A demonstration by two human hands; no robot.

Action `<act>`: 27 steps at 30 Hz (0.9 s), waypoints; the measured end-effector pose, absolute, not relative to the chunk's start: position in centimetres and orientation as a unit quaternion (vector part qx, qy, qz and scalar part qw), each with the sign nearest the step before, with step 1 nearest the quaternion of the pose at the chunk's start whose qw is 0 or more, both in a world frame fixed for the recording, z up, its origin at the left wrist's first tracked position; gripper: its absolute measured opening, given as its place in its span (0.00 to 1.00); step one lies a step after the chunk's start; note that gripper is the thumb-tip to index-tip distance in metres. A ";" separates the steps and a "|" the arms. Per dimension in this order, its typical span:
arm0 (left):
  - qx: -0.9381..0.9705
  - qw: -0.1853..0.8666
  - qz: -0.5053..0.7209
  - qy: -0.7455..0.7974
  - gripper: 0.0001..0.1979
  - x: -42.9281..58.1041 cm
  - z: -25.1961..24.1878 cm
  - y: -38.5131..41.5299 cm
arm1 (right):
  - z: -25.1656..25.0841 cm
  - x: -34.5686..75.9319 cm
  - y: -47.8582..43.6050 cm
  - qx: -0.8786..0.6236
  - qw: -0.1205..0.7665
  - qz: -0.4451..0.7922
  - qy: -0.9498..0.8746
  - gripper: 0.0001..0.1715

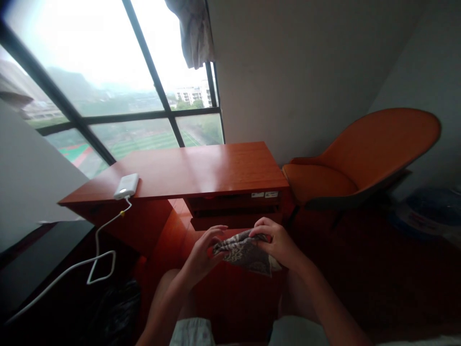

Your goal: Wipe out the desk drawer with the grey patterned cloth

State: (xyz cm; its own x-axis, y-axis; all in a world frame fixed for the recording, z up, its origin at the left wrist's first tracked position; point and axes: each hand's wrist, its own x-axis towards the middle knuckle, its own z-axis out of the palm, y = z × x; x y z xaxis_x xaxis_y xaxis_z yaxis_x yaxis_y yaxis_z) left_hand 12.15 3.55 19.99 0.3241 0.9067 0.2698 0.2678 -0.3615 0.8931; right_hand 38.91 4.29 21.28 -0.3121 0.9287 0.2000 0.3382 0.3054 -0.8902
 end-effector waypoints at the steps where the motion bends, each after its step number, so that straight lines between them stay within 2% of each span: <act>1: 0.730 0.386 0.389 0.409 0.17 12.0 20.3 3.6 | 21.3 39.2 4.3 -0.451 0.366 0.368 -0.726 0.06; 5: 0.774 0.369 0.303 0.415 0.09 11.6 21.3 3.9 | 20.8 40.2 4.8 -0.469 0.292 0.312 -0.773 0.07; 8: 0.772 0.367 0.302 0.423 0.12 11.5 21.9 4.6 | 20.5 40.5 5.1 -0.479 0.243 0.264 -0.801 0.13; 10: 0.779 0.347 0.304 0.425 0.10 11.5 22.3 5.1 | 20.6 40.5 5.2 -0.482 0.230 0.245 -0.809 0.18; 12: 0.790 0.320 0.304 0.426 0.04 11.5 22.8 5.5 | 20.8 40.4 5.2 -0.476 0.244 0.249 -0.807 0.21; 14: 0.787 0.315 0.313 0.429 0.09 11.5 23.1 5.6 | 21.1 40.2 5.1 -0.464 0.287 0.273 -0.793 0.20; 17: 0.741 0.370 0.342 0.444 0.13 11.7 23.0 5.5 | 21.4 39.8 4.9 -0.468 0.332 0.316 -0.755 0.15; 19: 0.714 0.398 0.349 0.457 0.14 11.8 22.6 5.5 | 21.5 39.6 4.7 -0.476 0.331 0.339 -0.741 0.12; 23: 0.709 0.381 0.346 0.482 0.17 11.4 21.9 5.7 | 21.6 39.4 4.4 -0.488 0.334 0.345 -0.729 0.08; 27: 0.744 0.400 0.308 0.438 0.13 10.5 22.1 5.9 | 21.7 39.6 4.2 -0.503 0.335 0.329 -0.726 0.08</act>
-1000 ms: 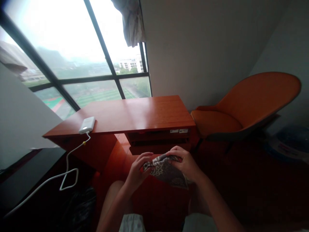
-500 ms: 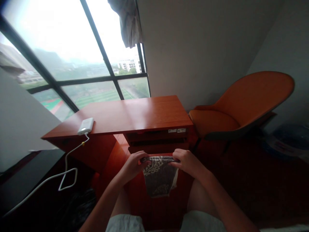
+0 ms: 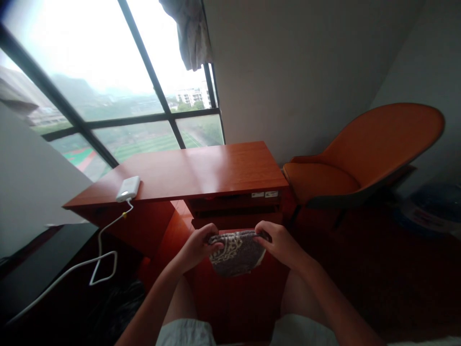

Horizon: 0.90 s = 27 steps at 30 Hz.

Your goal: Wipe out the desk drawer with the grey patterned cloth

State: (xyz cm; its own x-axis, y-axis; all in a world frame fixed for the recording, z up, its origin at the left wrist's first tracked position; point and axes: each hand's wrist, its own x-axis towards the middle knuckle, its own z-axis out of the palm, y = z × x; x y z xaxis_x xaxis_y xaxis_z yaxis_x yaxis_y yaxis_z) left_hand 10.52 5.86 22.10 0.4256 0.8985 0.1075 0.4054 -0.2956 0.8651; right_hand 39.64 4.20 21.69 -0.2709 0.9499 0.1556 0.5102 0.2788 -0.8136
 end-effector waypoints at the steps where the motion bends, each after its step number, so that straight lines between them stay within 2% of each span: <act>1: 0.751 0.411 0.298 0.423 0.12 10.3 22.3 5.8 | 21.8 39.7 4.2 -0.504 0.335 0.326 -0.726 0.09; 3: 0.764 0.421 0.278 0.402 0.12 10.2 22.7 5.8 | 22.0 39.9 4.2 -0.499 0.335 0.322 -0.731 0.12; 6: 0.772 0.401 0.277 0.408 0.08 10.3 23.0 5.8 | 22.7 39.9 4.3 -0.481 0.336 0.316 -0.746 0.14; 10: 0.736 0.416 0.326 0.422 0.12 10.6 22.2 6.0 | 23.5 39.7 4.3 -0.498 0.352 0.335 -0.718 0.16; 18: 0.700 0.450 0.358 0.423 0.14 10.1 20.4 6.3 | 23.2 39.4 4.5 -0.496 0.349 0.341 -0.719 0.12; 23: 0.579 0.555 0.367 0.471 0.18 9.9 15.8 8.3 | 23.9 38.9 5.0 -0.487 0.350 0.316 -0.735 0.09; 27: 0.515 0.527 0.392 0.551 0.10 10.7 11.4 10.8 | 25.1 38.7 5.5 -0.490 0.346 0.302 -0.741 0.09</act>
State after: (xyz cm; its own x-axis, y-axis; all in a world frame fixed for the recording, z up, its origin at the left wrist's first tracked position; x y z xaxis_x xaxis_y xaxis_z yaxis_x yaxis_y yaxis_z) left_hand 10.70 10.76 11.44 0.0846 0.9806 -0.1770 0.1550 0.1625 0.9745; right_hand 38.70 5.48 25.11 -0.2800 0.9353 0.2165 0.5180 0.3371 -0.7862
